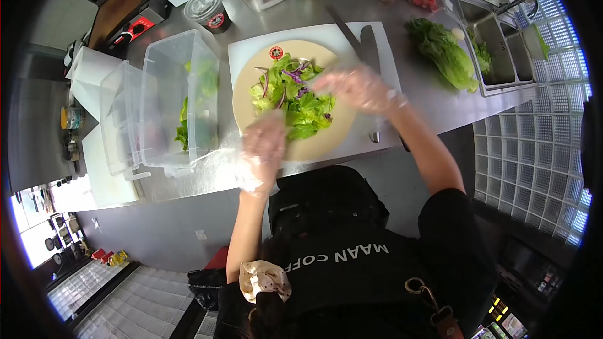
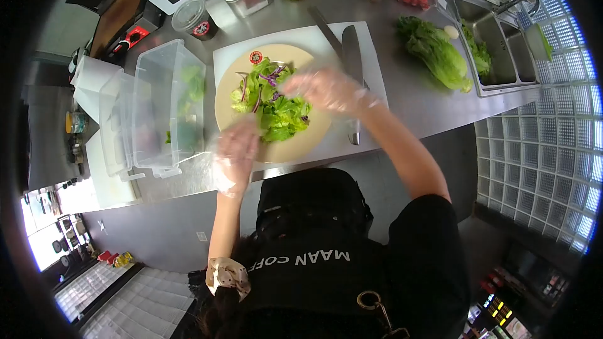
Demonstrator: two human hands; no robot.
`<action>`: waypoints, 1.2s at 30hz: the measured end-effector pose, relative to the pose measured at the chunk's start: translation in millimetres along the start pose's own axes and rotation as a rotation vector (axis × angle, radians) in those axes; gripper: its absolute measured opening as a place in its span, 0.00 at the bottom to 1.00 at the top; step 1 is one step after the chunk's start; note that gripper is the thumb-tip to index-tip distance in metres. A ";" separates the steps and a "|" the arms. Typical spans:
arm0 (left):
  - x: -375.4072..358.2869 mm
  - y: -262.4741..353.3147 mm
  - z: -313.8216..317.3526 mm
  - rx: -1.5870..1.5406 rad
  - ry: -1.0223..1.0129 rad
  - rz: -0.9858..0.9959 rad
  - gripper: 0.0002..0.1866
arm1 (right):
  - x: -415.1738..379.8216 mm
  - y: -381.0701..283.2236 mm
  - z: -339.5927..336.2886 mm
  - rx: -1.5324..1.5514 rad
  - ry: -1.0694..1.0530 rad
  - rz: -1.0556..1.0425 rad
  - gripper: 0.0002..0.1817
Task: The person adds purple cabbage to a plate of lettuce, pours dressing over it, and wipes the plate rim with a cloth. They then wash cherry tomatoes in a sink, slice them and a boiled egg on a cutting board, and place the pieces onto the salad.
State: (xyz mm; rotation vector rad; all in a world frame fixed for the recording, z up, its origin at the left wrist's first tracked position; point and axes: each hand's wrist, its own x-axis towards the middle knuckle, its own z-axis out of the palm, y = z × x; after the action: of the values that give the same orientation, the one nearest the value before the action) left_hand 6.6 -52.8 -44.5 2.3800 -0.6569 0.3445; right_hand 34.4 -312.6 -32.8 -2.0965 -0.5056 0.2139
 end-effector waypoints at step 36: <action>-40.6 -49.8 -66.5 -0.509 -0.008 -0.374 0.05 | -69.5 -41.9 42.5 0.637 1.119 0.384 0.09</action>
State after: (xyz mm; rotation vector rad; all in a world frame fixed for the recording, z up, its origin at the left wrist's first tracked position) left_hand -6.1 38.4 -35.4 1.9550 -0.2481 -0.0003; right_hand -54.0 -290.2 -24.1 -1.3600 0.5752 -0.5120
